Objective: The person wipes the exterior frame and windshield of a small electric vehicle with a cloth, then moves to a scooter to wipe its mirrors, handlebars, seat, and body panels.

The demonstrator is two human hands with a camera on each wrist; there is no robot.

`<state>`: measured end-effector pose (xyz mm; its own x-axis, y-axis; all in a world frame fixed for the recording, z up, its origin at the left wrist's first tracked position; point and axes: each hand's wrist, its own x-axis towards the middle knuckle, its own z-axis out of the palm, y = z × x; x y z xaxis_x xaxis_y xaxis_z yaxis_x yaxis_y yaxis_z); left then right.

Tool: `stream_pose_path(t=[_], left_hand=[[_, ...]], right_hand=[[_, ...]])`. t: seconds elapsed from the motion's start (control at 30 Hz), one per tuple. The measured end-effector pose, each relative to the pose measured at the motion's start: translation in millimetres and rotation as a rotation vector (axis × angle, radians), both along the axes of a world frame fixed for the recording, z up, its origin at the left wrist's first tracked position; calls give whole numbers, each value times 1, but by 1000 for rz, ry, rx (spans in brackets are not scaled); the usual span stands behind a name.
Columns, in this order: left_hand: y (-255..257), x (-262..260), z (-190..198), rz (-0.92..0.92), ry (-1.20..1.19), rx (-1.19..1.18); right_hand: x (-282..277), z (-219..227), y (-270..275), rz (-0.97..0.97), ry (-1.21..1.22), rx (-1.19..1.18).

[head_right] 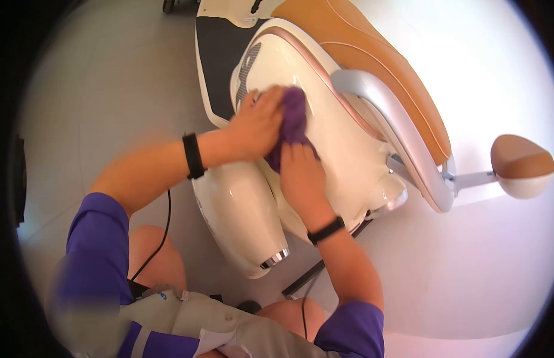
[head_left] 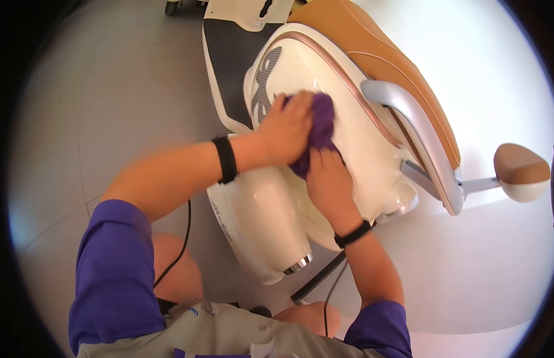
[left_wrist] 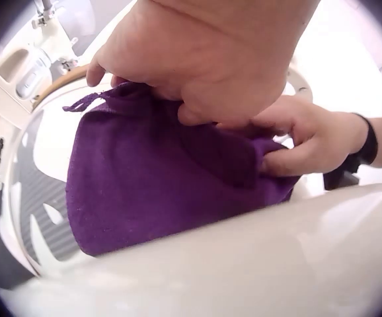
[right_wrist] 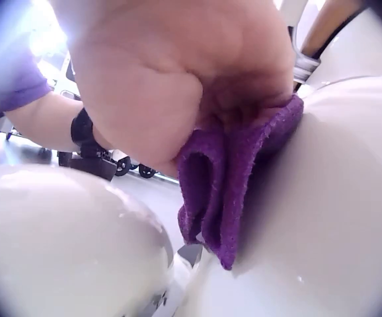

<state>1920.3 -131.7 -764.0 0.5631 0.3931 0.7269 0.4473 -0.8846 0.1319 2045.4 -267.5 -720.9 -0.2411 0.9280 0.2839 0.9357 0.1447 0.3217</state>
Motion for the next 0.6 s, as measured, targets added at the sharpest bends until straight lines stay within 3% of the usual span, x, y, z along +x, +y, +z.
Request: stream_pose_path(t=[0.07,0.1,0.17,0.2,0.27,0.3,0.37,0.43,0.5,0.57,0.6], left_hand=[[-11,0,4,10,71,6],[-4,6,5,53,-2,-20],[30,25,13,130,-142,-64],[51,33,18,234,-98,-130],[93,44,29,345,-106,-335],[117,46,27,321,-191,-446],[144,30,33,292,-128,-695],[168,31,7,360,-107,-877],[200,28,-41,226,197,-842],[155,-1,-42,122,412,-795],[141,-3,-65,144,533,-606]], right_hand=[[5,-1,-7,-6,-16,40],[3,1,-7,-8,-34,81],[-5,11,3,-48,-31,140],[-9,20,17,-61,-56,163],[-14,35,50,-85,-104,217],[-14,37,68,-65,-113,197],[-15,38,101,-23,-127,159],[-22,29,124,-9,-225,107],[-25,14,130,43,-308,87],[-25,-9,119,140,-368,98],[-24,-17,104,154,-374,67]])
